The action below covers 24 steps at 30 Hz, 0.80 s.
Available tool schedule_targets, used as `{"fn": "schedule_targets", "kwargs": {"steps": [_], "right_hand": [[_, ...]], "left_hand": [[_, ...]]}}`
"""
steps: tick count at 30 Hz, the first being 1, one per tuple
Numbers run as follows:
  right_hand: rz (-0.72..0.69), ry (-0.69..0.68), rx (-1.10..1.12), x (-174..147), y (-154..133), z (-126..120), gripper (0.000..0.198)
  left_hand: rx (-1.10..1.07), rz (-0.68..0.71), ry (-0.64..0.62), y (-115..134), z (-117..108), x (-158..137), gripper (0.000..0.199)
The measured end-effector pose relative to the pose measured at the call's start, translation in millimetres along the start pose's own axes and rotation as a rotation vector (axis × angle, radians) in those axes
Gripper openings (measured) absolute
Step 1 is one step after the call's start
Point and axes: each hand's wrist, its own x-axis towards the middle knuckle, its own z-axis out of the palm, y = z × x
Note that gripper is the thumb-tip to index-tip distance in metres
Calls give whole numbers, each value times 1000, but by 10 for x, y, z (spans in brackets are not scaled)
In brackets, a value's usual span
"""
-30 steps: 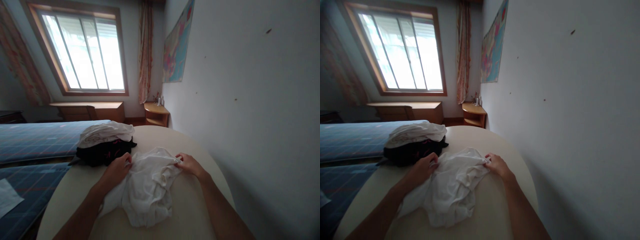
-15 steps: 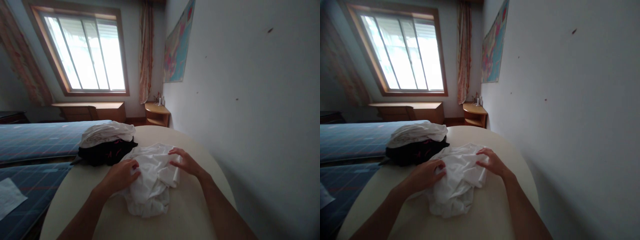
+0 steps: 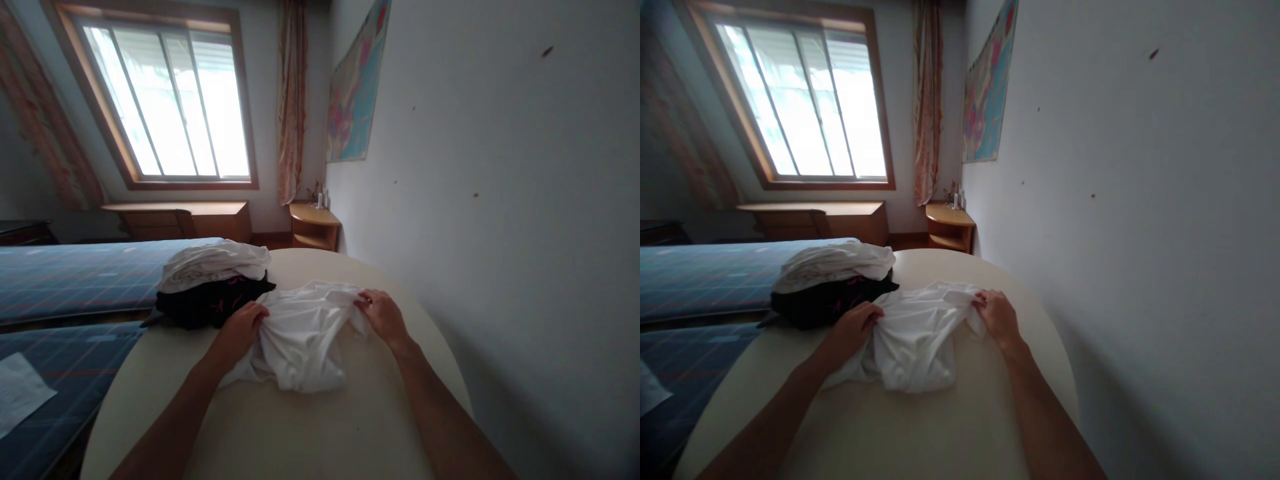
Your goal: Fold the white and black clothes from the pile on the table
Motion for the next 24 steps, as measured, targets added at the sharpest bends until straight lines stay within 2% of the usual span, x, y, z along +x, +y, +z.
{"fn": "schedule_targets", "kwargs": {"steps": [2,4,6,8,12,14,17,19,21,24], "right_hand": [[99,149,-40,14,114,-28,26],[187,247,-4,10,220,-24,34],[226,297,104,5,288,10,44],[215,271,252,7,293,53,48],[174,-17,422,-3,112,70,27],[72,-227,423,-35,-22,28,27],[-101,-552,400,-96,-173,-65,37],[-102,-696,374,-122,-209,-127,44],[-72,-755,352,-133,-200,-179,45],[-92,-770,377,-133,-154,-218,41]], "left_hand": [[47,-19,96,2,13,19,21],[68,-15,117,28,24,9,18],[56,23,29,83,25,-23,14],[35,90,-111,149,14,-65,11],[28,168,-318,207,3,-138,31],[31,171,-359,177,22,-151,35],[32,173,-346,101,67,-133,21],[21,184,-324,56,89,-108,11],[-3,178,-265,27,97,-83,8],[-33,104,-126,17,83,-57,6]]}}
